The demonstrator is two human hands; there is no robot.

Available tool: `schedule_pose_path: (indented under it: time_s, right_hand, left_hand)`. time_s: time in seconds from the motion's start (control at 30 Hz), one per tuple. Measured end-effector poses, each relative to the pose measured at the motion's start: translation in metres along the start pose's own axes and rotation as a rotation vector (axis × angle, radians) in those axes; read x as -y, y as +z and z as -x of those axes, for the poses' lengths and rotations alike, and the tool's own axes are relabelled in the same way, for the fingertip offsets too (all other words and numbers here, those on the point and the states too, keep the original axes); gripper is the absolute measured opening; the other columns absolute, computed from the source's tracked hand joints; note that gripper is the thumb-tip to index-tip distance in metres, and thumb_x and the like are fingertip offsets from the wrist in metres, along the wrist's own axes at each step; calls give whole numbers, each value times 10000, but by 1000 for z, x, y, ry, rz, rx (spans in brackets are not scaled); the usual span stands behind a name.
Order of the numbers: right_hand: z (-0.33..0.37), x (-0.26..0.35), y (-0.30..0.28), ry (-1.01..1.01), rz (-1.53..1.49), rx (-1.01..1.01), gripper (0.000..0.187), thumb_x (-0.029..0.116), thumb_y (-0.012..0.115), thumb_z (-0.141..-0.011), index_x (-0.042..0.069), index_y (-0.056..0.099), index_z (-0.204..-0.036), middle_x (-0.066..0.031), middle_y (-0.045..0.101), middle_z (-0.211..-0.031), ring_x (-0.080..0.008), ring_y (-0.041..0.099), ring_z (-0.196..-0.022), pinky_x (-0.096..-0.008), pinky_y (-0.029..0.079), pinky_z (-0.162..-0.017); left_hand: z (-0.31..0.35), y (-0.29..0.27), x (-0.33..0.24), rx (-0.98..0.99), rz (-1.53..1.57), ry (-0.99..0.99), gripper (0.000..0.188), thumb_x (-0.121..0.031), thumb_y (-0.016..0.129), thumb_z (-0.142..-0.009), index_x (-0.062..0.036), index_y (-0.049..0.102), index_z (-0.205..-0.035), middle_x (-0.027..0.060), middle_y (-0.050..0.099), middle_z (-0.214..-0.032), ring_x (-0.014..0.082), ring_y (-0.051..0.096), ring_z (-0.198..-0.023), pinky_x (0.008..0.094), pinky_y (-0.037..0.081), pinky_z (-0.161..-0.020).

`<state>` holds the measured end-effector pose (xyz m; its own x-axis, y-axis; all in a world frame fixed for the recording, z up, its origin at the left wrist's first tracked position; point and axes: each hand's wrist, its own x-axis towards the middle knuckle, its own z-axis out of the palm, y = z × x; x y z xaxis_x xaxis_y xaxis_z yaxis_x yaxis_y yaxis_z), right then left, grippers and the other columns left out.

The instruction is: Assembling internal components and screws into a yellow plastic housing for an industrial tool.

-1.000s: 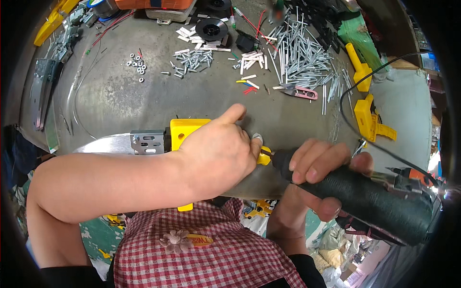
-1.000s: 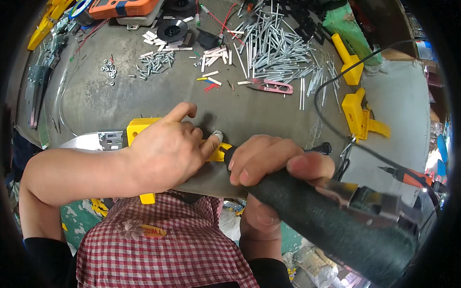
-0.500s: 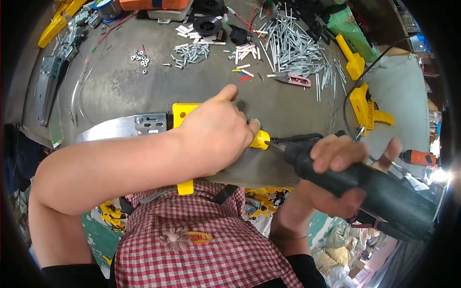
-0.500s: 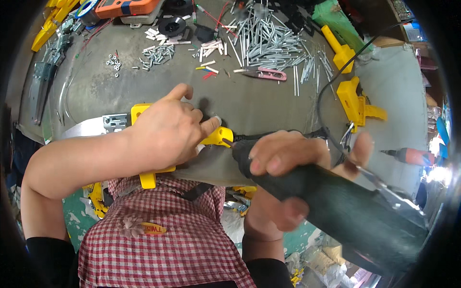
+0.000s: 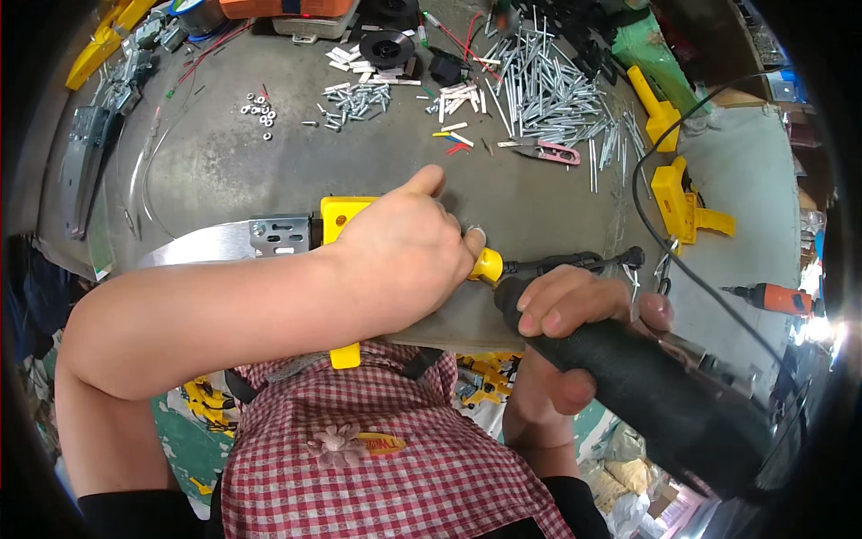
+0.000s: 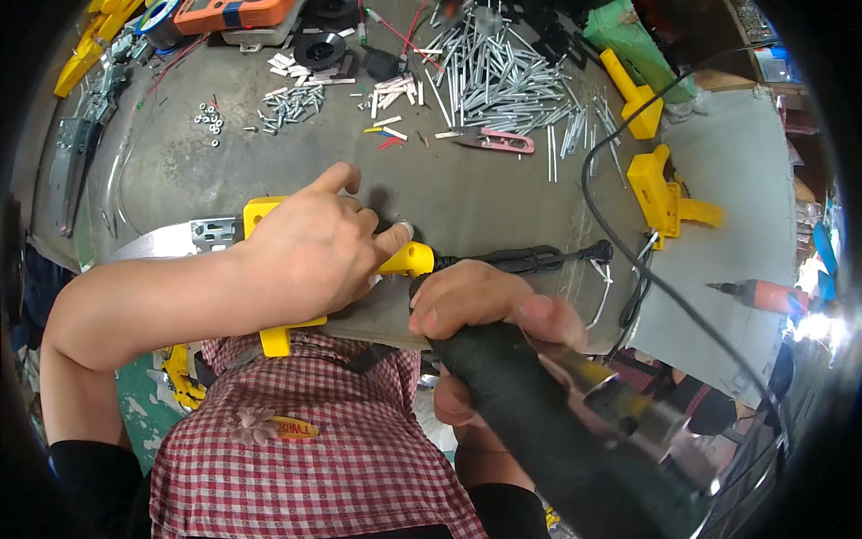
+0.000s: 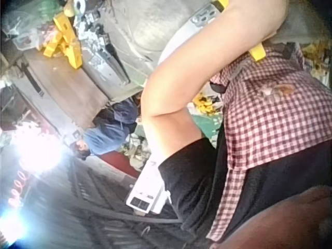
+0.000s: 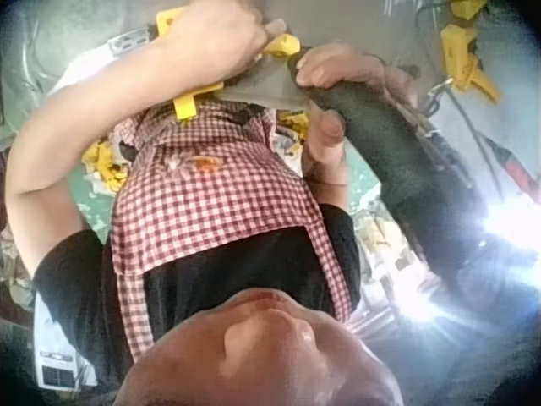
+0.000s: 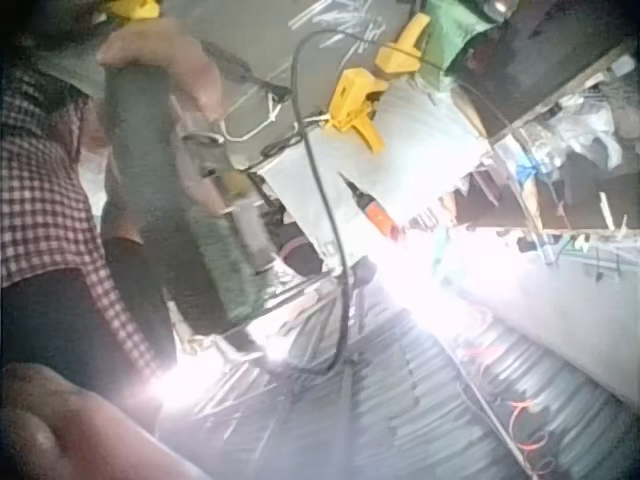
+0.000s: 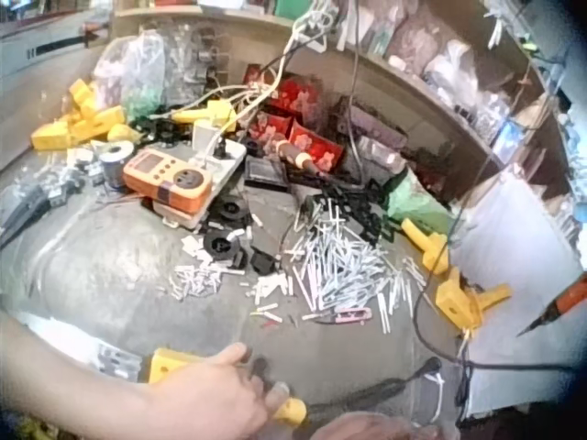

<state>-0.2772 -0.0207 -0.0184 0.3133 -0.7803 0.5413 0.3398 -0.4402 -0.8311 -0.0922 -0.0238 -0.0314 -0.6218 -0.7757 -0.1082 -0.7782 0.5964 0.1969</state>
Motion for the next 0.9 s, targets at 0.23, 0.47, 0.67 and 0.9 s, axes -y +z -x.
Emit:
schedule_pose_path:
  time_s: [0.23,0.47,0.67,0.9]
  right_hand:
    - [-10,14,26,-73,276,-102,998,492,664,-798,82,33,-1453,-68,534,-763,-185,533,-596,-338,465,-547]
    - [-8,45,54,-236,-128,10,944,365,725,-784,75,124,-1452,-63,577,-823,-175,556,-555,-288,476,-541]
    - [-2,21,55,21,-88,264,536,237,735,-773,58,420,-1169,-155,617,-796,-307,628,-660,-431,534,-575]
    - [7,-1,64,-168,-35,205,596,365,683,-818,126,366,-1261,-78,557,-703,-198,572,-531,-332,481,-490]
  left_hand:
    - [2,1,-3,-151,83,-3,365,-234,590,-772,-34,597,-1077,70,630,-684,213,614,-657,324,353,-876]
    - [0,4,0,-167,1,5,304,-157,549,-766,-13,623,-1024,73,622,-638,212,609,-611,322,371,-856]
    - [0,6,3,-180,13,16,286,-165,550,-762,-28,636,-998,55,613,-602,214,608,-602,312,370,-839]
    - [31,-15,30,-303,177,-89,469,-382,640,-779,-48,585,-1104,151,645,-817,274,632,-744,378,438,-796]
